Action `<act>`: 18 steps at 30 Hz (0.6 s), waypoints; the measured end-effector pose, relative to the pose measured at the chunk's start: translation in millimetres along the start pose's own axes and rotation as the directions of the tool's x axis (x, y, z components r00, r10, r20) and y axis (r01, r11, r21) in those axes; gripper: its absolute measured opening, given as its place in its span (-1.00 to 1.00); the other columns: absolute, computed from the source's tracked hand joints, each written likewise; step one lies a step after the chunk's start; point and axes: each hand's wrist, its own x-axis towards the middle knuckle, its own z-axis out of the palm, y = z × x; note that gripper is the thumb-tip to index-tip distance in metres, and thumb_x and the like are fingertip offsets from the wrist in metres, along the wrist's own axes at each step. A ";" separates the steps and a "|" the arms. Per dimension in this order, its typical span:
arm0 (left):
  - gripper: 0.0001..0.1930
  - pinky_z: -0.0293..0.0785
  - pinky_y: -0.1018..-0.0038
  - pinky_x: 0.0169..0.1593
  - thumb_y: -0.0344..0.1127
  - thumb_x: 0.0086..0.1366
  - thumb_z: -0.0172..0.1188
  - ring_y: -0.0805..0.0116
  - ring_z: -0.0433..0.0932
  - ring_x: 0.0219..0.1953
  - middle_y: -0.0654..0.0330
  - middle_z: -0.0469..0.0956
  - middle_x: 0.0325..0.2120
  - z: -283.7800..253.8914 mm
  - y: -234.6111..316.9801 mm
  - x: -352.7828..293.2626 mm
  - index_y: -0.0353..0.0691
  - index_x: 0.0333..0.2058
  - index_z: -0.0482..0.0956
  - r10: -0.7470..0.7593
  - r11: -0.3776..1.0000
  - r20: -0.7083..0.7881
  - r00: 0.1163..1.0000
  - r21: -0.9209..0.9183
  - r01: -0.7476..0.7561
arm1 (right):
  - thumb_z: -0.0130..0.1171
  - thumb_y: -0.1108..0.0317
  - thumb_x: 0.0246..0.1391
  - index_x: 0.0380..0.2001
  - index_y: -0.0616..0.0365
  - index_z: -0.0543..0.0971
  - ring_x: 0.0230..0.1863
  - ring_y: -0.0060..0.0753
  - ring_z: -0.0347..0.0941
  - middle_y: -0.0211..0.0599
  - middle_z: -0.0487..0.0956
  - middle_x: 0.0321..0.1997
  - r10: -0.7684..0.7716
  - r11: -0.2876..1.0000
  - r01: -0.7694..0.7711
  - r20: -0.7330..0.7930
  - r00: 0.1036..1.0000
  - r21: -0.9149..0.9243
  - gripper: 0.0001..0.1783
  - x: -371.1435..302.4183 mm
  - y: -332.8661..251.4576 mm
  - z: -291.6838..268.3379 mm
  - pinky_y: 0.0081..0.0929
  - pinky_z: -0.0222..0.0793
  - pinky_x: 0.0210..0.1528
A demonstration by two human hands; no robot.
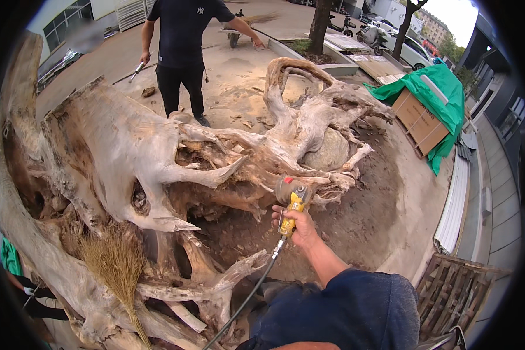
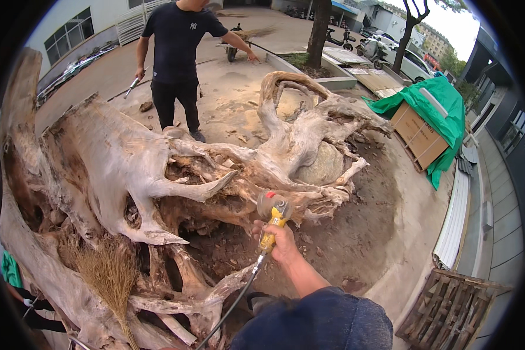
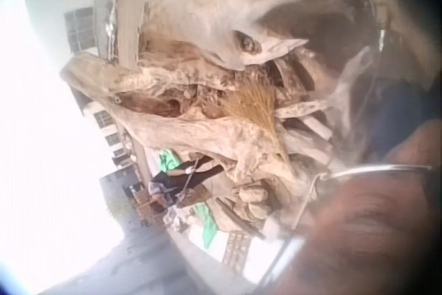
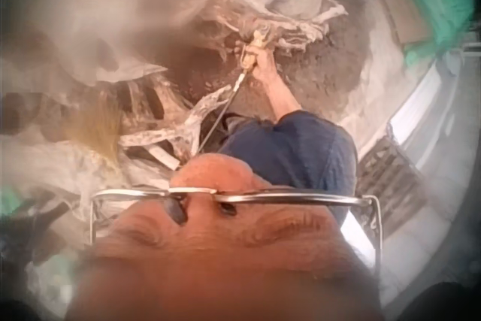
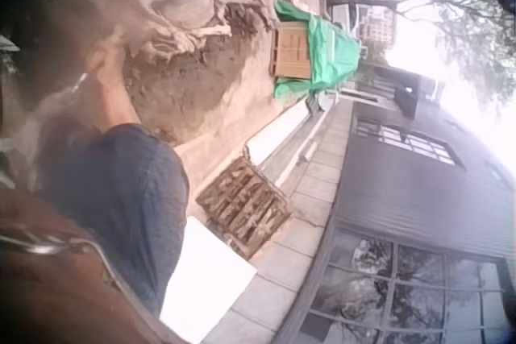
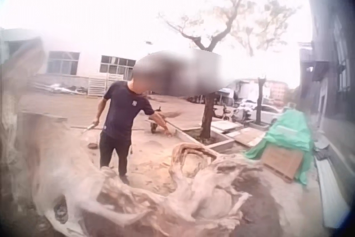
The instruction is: The person uses a pneumatic carving tool to shape a large piece of driftwood. They move the tool along the wood's surface, removing material and creating grooves. Another person is visible in the background, also working on the wood with a similar tool.
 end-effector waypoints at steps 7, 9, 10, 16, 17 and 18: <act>-0.61 0.52 0.33 -0.25 -0.04 0.48 0.15 0.26 0.54 -0.37 0.12 0.60 -0.35 -200.3 -189.2 9.2 -0.35 -0.15 0.55 0.073 0.979 -0.579 0.812 -0.115 -0.170 | 0.01 0.52 0.20 0.28 0.45 0.27 0.09 -0.17 0.58 0.02 0.57 0.17 -0.071 0.992 0.082 0.103 0.992 -0.099 -0.43 -56.2 -17.4 -31.3 -0.25 0.62 0.11; -0.60 0.49 0.34 -0.30 -0.03 0.48 0.17 0.32 0.52 -0.39 0.11 0.56 -0.35 -212.6 -137.3 -1.8 -0.36 -0.13 0.53 -0.171 0.977 -0.690 0.704 -0.213 0.028 | -0.01 0.51 0.23 0.30 0.46 0.27 0.15 -0.18 0.55 0.03 0.55 0.21 0.002 0.991 0.022 0.186 0.983 -0.129 -0.43 -57.2 -13.5 -40.6 -0.26 0.61 0.16; -0.61 0.49 0.36 -0.30 -0.04 0.50 0.15 0.30 0.60 -0.24 0.11 0.56 -0.25 -231.4 -127.7 -12.3 -0.35 -0.08 0.50 -0.197 0.881 -0.717 0.669 -0.428 -0.199 | -0.02 0.50 0.25 0.30 0.46 0.27 0.18 -0.17 0.53 0.03 0.54 0.22 0.037 0.989 -0.005 0.221 0.975 -0.145 -0.44 -57.4 -8.7 -43.6 -0.25 0.60 0.17; -0.74 0.64 0.30 -0.11 -0.17 0.54 0.09 0.09 0.67 0.01 -0.03 0.65 -0.09 -358.2 -51.6 -143.4 -0.26 -0.05 0.42 -0.098 0.757 -0.948 0.302 -0.267 -0.596 | -0.02 0.55 0.23 0.28 0.47 0.26 0.18 -0.09 0.54 0.14 0.49 0.29 0.279 0.959 -0.238 0.369 0.887 -0.155 -0.46 -44.2 21.0 -19.3 -0.16 0.62 0.17; -0.77 0.67 0.27 -0.09 -0.19 0.54 0.08 0.05 0.67 0.02 -0.06 0.65 -0.08 -371.9 -41.9 -172.5 -0.25 -0.05 0.43 -0.066 0.755 -0.971 0.229 -0.199 -0.625 | 0.00 0.56 0.22 0.28 0.48 0.25 0.16 -0.09 0.56 0.15 0.50 0.27 0.303 0.953 -0.272 0.427 0.852 -0.134 -0.44 -35.7 23.3 -22.4 -0.16 0.63 0.15; -0.78 0.71 0.27 -0.12 -0.21 0.54 0.09 0.04 0.69 -0.01 -0.07 0.65 -0.10 -381.3 -26.6 -203.7 -0.25 -0.06 0.43 -0.047 0.764 -0.988 0.147 -0.131 -0.632 | 0.00 0.56 0.21 0.28 0.47 0.25 0.15 -0.09 0.57 0.15 0.50 0.26 0.316 0.949 -0.283 0.434 0.844 -0.139 -0.44 -37.1 22.5 -19.3 -0.17 0.64 0.15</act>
